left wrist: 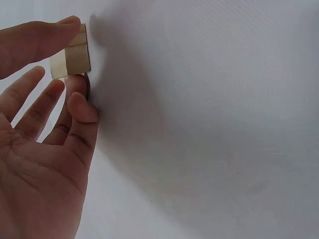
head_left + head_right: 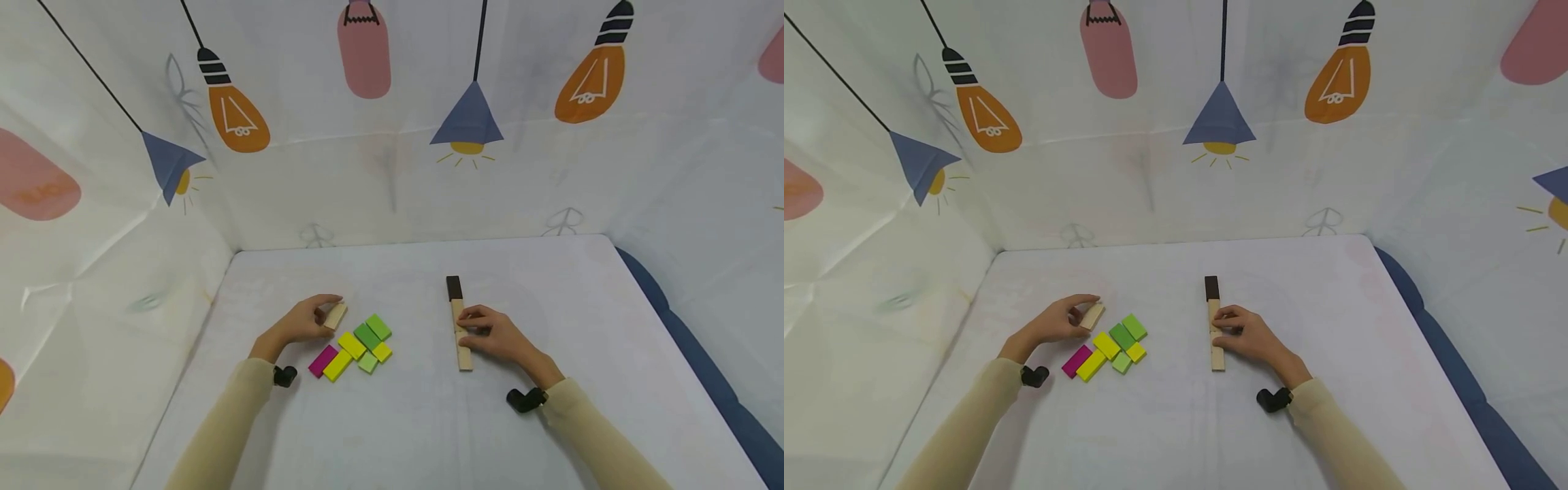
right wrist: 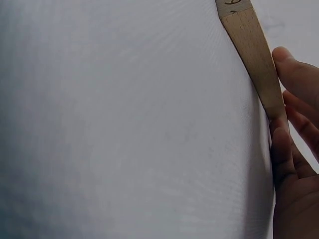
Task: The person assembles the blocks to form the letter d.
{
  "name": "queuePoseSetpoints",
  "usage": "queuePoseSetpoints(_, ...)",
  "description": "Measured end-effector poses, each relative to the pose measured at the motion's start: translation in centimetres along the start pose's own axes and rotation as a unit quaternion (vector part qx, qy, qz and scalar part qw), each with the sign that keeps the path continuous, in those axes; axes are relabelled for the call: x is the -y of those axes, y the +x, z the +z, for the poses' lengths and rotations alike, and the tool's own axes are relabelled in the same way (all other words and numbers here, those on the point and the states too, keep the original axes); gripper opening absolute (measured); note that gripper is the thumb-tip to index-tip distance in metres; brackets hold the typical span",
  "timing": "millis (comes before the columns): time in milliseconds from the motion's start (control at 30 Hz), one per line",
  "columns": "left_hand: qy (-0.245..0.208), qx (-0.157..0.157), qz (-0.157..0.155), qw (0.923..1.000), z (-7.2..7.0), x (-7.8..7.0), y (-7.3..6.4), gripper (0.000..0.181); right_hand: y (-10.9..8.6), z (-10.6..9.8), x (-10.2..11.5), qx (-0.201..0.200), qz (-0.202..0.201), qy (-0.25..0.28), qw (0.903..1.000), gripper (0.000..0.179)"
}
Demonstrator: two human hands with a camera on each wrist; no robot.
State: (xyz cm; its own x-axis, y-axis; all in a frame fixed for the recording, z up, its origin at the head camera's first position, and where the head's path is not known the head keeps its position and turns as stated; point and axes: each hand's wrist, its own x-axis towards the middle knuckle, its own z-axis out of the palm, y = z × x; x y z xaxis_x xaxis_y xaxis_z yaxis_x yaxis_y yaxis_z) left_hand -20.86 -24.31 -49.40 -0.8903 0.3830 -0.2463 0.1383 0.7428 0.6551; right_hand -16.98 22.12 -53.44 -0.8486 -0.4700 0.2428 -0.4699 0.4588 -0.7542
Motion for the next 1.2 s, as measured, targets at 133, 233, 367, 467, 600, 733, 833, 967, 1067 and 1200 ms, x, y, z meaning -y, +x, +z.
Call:
queuePoseSetpoints(133, -0.008, 0.004, 0.003, 1.0000, -0.06, -0.15, 0.10, 0.078, -0.01, 0.10, 0.00, -0.002, -0.003, 0.000, 1.0000, 0.037)
queuePoseSetpoints(233, -0.016, 0.004, 0.006, 0.9999, -0.09, -0.19, 0.15, 0.079, 0.00, 0.11, 0.01, -0.001, -0.001, -0.003, 1.0000, 0.037)
queuePoseSetpoints(367, -0.022, 0.000, 0.006, 0.9997, -0.14, -0.29, 0.11, 0.077, 0.00, 0.00, 0.06, 0.002, -0.004, -0.006, 1.0000, 0.038)
queuePoseSetpoints(467, -0.024, -0.003, 0.009, 0.9997, -0.23, -0.38, 0.04, 0.074, -0.03, -0.05, 0.10, 0.001, -0.007, -0.008, 0.9999, 0.038)
queuePoseSetpoints(600, -0.023, -0.006, 0.010, 0.9997, -0.30, -0.44, 0.02, 0.071, -0.08, -0.03, 0.10, 0.001, -0.005, -0.010, 0.9999, 0.039)
queuePoseSetpoints(733, -0.023, -0.005, 0.006, 0.9997, -0.24, -0.28, 0.20, 0.069, -0.12, 0.08, -0.02, 0.000, -0.002, -0.005, 1.0000, 0.039)
queuePoseSetpoints(833, -0.027, -0.005, 0.002, 0.9996, -0.18, -0.16, 0.27, 0.068, -0.15, 0.16, -0.18, -0.001, -0.003, -0.001, 1.0000, 0.039)
queuePoseSetpoints(967, -0.033, -0.008, -0.001, 0.9994, -0.10, -0.09, 0.24, 0.065, -0.18, 0.19, -0.28, -0.001, -0.004, 0.002, 1.0000, 0.039)
queuePoseSetpoints(1067, -0.031, -0.011, -0.004, 0.9995, -0.03, -0.02, 0.24, 0.064, -0.19, 0.19, -0.24, -0.002, -0.003, 0.001, 1.0000, 0.039)
queuePoseSetpoints(1200, -0.030, -0.019, -0.011, 0.9993, 0.07, -0.06, 0.30, 0.062, -0.20, 0.16, -0.14, -0.002, -0.004, -0.005, 1.0000, 0.038)
